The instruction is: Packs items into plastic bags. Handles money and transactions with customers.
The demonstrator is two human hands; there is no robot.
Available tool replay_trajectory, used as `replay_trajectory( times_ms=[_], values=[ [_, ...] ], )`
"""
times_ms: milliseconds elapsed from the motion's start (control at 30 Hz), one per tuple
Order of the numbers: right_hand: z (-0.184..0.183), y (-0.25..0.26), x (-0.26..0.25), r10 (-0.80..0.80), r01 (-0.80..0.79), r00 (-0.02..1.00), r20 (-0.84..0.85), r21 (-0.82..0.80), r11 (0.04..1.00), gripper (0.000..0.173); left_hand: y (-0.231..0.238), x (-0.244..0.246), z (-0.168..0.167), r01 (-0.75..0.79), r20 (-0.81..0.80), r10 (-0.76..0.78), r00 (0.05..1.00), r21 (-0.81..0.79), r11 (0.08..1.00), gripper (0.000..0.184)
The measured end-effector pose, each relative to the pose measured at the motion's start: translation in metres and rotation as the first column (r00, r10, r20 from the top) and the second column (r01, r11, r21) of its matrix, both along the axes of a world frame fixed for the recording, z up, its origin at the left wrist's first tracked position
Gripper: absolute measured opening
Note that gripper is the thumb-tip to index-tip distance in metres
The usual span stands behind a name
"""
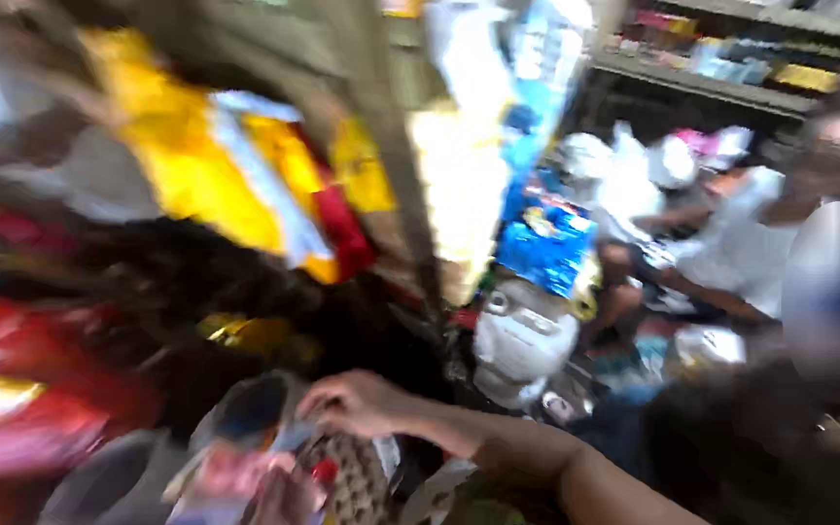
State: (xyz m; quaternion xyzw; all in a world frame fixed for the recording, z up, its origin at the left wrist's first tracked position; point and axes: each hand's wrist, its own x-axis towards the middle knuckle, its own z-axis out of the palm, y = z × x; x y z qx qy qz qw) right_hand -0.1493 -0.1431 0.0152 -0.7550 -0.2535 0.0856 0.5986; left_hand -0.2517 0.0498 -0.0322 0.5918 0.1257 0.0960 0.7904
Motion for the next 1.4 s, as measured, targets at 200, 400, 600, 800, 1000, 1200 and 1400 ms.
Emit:
replay_trajectory(
  times_ms=[200,400,600,800,1000,1200,1400],
  values=[
    [0.007,-0.014,0.085,-0.064,0.043,0.971,-0.229,-0.094,0.995,0.022,-0.024,0.130,0.002,-0.354,-0.075,0.356,0.932,0.035,0.935,0.034],
    [0.004,0.034,0.145,0.194,-0.199,0.980,-0.048,-0.138,0.970,0.013,-0.022,0.173,0.004,-0.505,-0.037,0.508,0.860,-0.190,0.842,0.024],
    [-0.002,0.092,0.166,0.270,-0.286,0.958,-0.098,-0.220,0.933,0.023,-0.004,0.188,0.015,-0.525,-0.062,0.553,0.831,-0.419,0.741,0.016],
    [-0.018,0.138,0.221,0.208,-0.213,0.977,-0.051,-0.150,0.965,0.015,0.029,0.236,0.013,-0.459,-0.042,0.509,0.860,-0.500,0.734,0.028],
    [-0.042,0.191,0.287,0.227,-0.243,0.943,-0.242,-0.040,0.969,0.014,0.073,0.299,-0.025,-0.597,-0.030,0.617,0.786,-0.295,0.746,0.026],
    [-0.113,0.266,0.379,0.195,-0.261,0.882,-0.428,-0.101,0.960,0.020,0.135,0.387,-0.089,-0.689,-0.142,0.675,0.724,-0.117,0.715,0.023],
    [-0.212,0.228,0.448,0.014,-0.296,0.920,-0.391,-0.672,0.679,0.043,0.127,0.409,-0.130,-0.327,-0.476,0.330,0.816,0.091,0.941,0.055]
  ],
)
